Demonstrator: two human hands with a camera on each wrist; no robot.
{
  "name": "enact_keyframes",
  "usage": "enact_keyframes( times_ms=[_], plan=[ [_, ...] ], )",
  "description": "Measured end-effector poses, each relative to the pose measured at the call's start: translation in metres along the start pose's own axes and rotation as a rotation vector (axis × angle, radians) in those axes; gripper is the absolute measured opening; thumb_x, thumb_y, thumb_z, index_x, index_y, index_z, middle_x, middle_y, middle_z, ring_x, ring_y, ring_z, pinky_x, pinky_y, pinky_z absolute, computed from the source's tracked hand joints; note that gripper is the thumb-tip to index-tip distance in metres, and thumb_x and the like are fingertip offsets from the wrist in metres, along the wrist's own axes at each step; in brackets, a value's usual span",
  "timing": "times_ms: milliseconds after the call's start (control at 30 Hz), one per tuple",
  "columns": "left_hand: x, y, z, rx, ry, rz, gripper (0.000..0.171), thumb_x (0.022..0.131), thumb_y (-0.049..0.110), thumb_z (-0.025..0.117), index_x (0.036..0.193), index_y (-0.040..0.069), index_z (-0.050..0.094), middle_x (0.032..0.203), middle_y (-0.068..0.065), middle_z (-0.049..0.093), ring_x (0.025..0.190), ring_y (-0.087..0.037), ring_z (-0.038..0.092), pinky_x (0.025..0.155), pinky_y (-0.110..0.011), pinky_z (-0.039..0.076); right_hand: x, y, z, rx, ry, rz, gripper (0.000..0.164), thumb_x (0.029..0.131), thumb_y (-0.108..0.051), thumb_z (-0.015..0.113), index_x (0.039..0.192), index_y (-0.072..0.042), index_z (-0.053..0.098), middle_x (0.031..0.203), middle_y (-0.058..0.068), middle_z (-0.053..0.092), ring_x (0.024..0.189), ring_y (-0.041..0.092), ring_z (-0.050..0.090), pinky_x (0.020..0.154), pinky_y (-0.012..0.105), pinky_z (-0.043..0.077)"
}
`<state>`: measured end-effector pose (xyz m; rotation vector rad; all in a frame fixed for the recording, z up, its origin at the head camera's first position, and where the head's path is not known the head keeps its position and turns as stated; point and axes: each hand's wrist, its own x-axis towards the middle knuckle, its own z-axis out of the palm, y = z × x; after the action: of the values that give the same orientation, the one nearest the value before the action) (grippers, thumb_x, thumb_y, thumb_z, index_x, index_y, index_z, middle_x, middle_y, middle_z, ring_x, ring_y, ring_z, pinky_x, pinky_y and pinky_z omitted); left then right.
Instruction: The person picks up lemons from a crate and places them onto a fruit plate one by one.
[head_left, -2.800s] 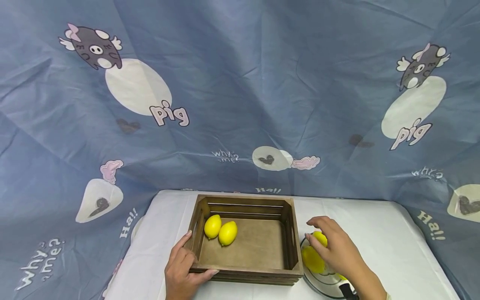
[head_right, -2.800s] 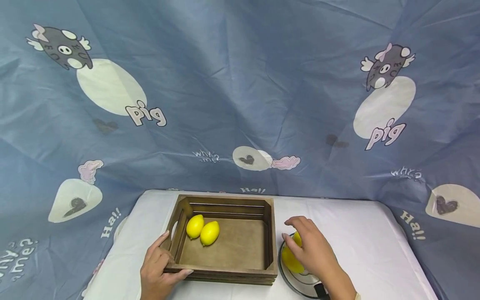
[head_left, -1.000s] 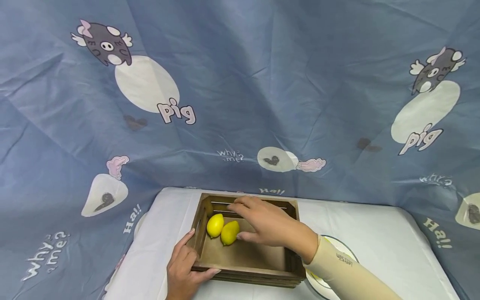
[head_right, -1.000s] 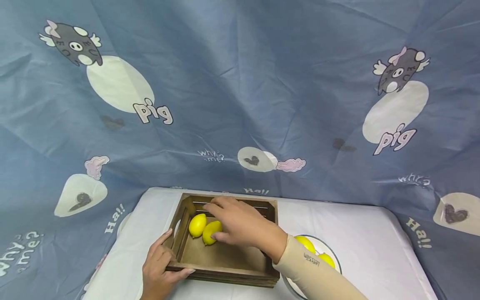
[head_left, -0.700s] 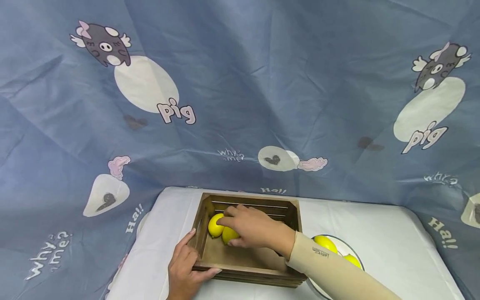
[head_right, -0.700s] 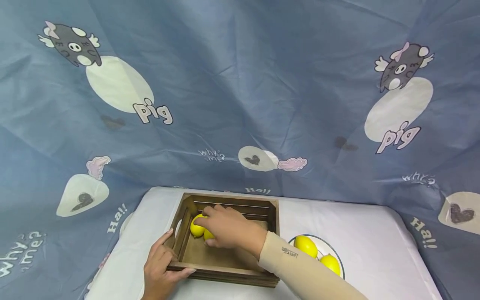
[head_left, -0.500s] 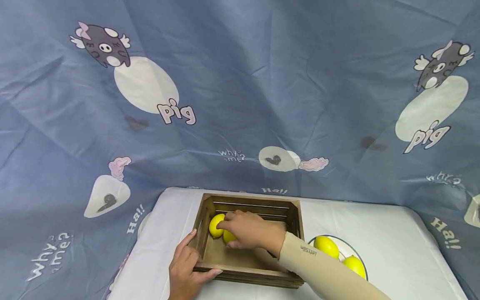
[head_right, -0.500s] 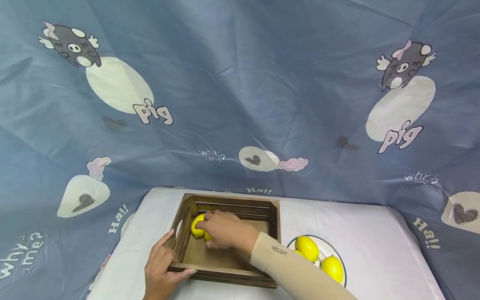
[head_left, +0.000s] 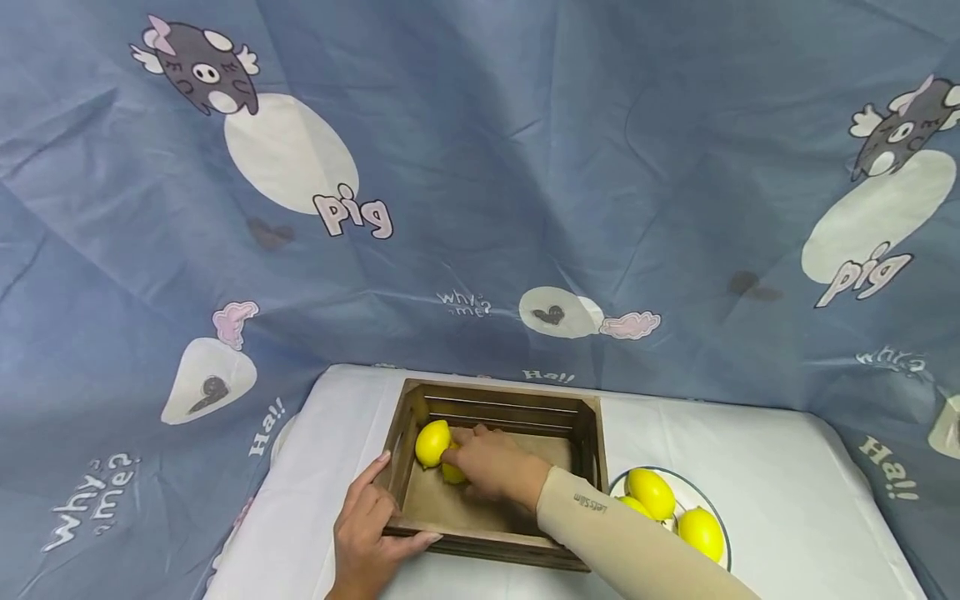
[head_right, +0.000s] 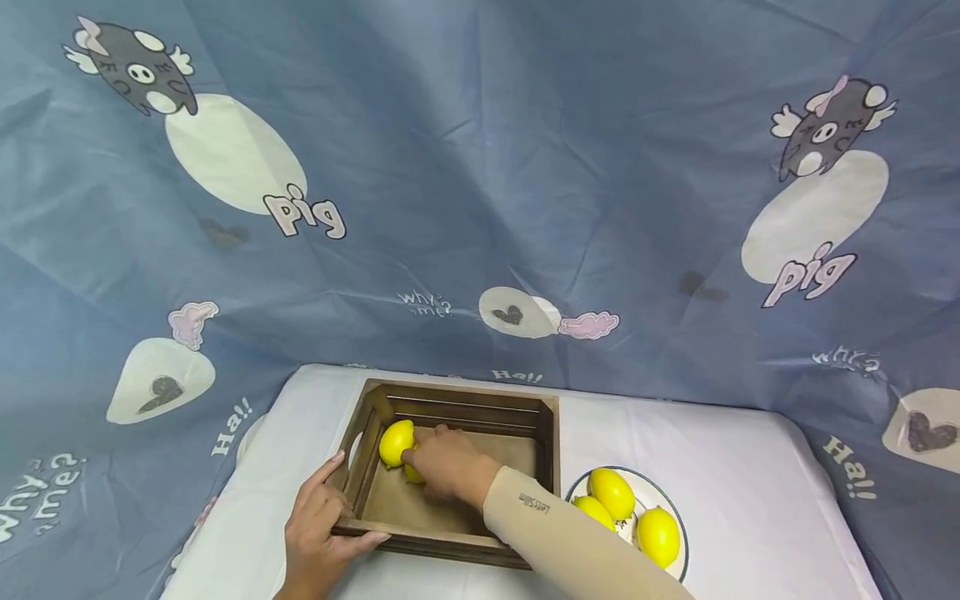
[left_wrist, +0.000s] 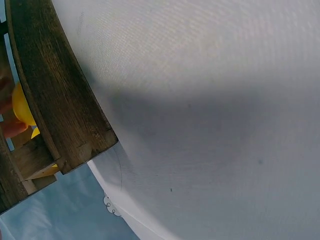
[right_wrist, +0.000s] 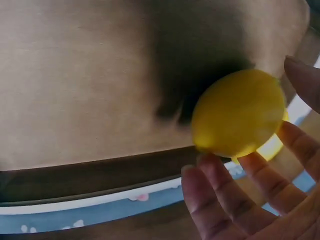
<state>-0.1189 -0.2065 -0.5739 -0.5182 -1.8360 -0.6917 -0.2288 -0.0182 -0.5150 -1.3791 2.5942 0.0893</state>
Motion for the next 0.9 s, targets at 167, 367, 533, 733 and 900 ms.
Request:
enact_keyframes(
  times_ms=[167, 367, 533, 733, 900],
  plan=[
    [0.0002, -0.0003, -0.0005, 0.002, -0.002, -0.004, 0.068, 0.085, 0.068, 0.075, 0.065, 0.01, 0.044, 0.069, -0.002, 0.042, 0.11, -0.047, 0.068, 0.114, -0.032, 0.05, 0.0007, -0.0034, 0.0067, -0.011, -0.06, 0.004, 0.044, 0.083, -0.029, 0.09, 0.122, -0.032, 0.069, 0.106, -0.003, 0.064, 0.089, 0.016, 0.065, 0.078, 0.033, 0.062],
    [0.0001, -0.0014, -0.0013, -0.003, -0.013, -0.002, 0.068, 0.085, 0.067, 0.075, 0.065, 0.01, 0.044, 0.069, -0.003, 0.042, 0.11, -0.048, 0.067, 0.114, -0.033, 0.05, -0.0001, -0.0057, 0.0088, 0.015, -0.132, 0.043, 0.048, 0.078, -0.033, 0.093, 0.12, -0.034, 0.071, 0.098, -0.006, 0.066, 0.083, 0.009, 0.06, 0.069, 0.027, 0.057],
    [-0.0018, -0.0009, -0.0016, 0.006, -0.022, -0.019, 0.067, 0.085, 0.067, 0.075, 0.065, 0.01, 0.045, 0.069, -0.003, 0.043, 0.113, -0.046, 0.067, 0.115, -0.031, 0.048, -0.0001, -0.0065, 0.0088, 0.023, -0.143, 0.046, 0.05, 0.077, -0.033, 0.094, 0.12, -0.034, 0.07, 0.097, -0.007, 0.066, 0.082, 0.009, 0.06, 0.07, 0.026, 0.057],
    [-0.0013, 0.0005, 0.0002, -0.008, -0.01, -0.023, 0.068, 0.084, 0.067, 0.076, 0.065, 0.009, 0.045, 0.069, -0.004, 0.043, 0.114, -0.046, 0.066, 0.115, -0.03, 0.049, -0.0001, -0.0062, 0.009, 0.029, -0.184, 0.071, 0.054, 0.076, -0.039, 0.096, 0.124, -0.034, 0.069, 0.099, -0.008, 0.066, 0.083, 0.008, 0.061, 0.074, 0.026, 0.058],
    [0.0007, 0.0028, 0.0015, -0.002, -0.014, -0.031, 0.069, 0.085, 0.067, 0.075, 0.064, 0.01, 0.043, 0.069, -0.004, 0.043, 0.113, -0.045, 0.067, 0.115, -0.028, 0.048, 0.0005, -0.0059, 0.011, 0.039, -0.206, 0.076, 0.055, 0.076, -0.045, 0.095, 0.123, -0.033, 0.068, 0.098, -0.008, 0.065, 0.082, 0.008, 0.061, 0.073, 0.026, 0.057]
  ],
)
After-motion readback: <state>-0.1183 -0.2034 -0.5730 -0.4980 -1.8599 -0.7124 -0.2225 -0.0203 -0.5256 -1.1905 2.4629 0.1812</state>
